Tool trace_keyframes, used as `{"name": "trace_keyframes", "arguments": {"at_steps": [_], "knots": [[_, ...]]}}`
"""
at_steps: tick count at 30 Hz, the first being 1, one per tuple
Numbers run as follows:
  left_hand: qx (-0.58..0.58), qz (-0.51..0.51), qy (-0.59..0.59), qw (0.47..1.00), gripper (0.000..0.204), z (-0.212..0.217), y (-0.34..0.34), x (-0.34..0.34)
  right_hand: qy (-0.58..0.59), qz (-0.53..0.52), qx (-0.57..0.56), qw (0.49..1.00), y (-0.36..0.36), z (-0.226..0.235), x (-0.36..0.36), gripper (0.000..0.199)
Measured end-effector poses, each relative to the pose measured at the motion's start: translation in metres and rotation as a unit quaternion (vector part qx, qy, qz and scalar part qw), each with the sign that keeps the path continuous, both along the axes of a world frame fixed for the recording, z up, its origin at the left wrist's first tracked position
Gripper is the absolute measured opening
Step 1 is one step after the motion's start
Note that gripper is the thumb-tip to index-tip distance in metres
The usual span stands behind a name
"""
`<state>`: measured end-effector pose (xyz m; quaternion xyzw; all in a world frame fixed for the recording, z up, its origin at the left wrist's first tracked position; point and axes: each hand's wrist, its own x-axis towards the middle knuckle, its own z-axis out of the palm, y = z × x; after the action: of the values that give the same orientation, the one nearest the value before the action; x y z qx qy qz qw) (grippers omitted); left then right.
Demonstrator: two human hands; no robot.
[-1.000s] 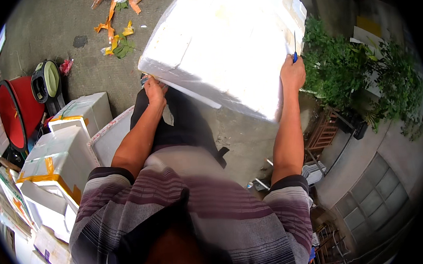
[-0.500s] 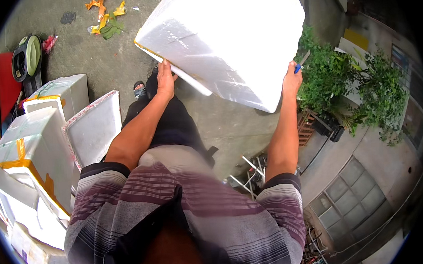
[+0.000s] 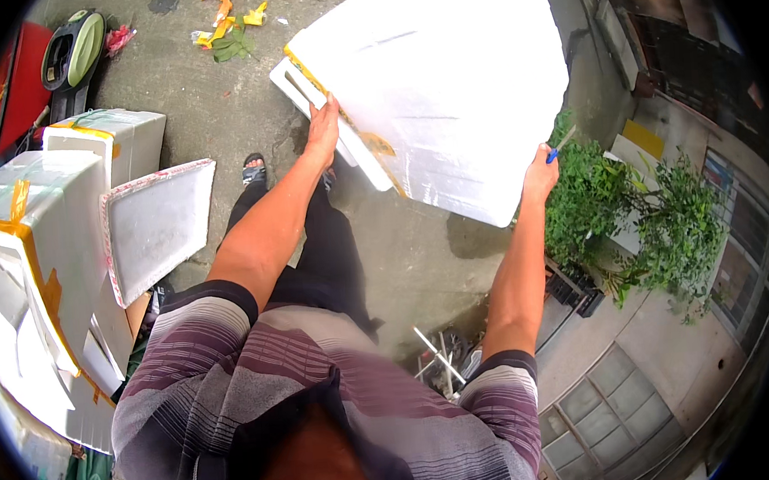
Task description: The person uses a knife to cut tape and break down styrofoam boxes and lids into smaller pieces in an outdoor area.
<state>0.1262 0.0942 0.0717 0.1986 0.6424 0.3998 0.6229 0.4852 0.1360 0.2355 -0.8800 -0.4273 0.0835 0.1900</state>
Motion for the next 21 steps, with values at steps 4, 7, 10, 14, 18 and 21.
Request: {"name": "trace_keyframes", "arguments": {"at_steps": [4,7,10,14,18,21], "knots": [[0.013,0.047,0.047,0.998,0.064,0.005,-0.004,0.007,0.106,0.015,0.068,0.992,-0.011,0.005,-0.012,0.037],[-0.004,0.045,0.069,0.997,0.062,0.025,0.0,0.0,0.103,0.013,0.079,0.991,-0.015,-0.001,0.002,0.036],[0.024,0.016,0.149,0.988,0.064,0.061,0.008,-0.011,0.111,0.018,0.059,0.992,-0.022,0.011,0.003,0.036],[0.032,-0.033,0.317,0.947,0.065,0.106,0.039,-0.013,0.183,0.009,0.083,0.98,-0.041,0.012,0.02,0.034],[0.053,-0.052,0.407,0.91,0.075,0.14,0.051,-0.041,0.361,-0.064,0.053,0.929,-0.061,-0.001,-0.016,0.034],[0.035,-0.064,0.464,0.883,0.076,0.166,0.062,-0.028,0.402,-0.073,0.052,0.911,-0.086,-0.051,0.01,0.033]]}}
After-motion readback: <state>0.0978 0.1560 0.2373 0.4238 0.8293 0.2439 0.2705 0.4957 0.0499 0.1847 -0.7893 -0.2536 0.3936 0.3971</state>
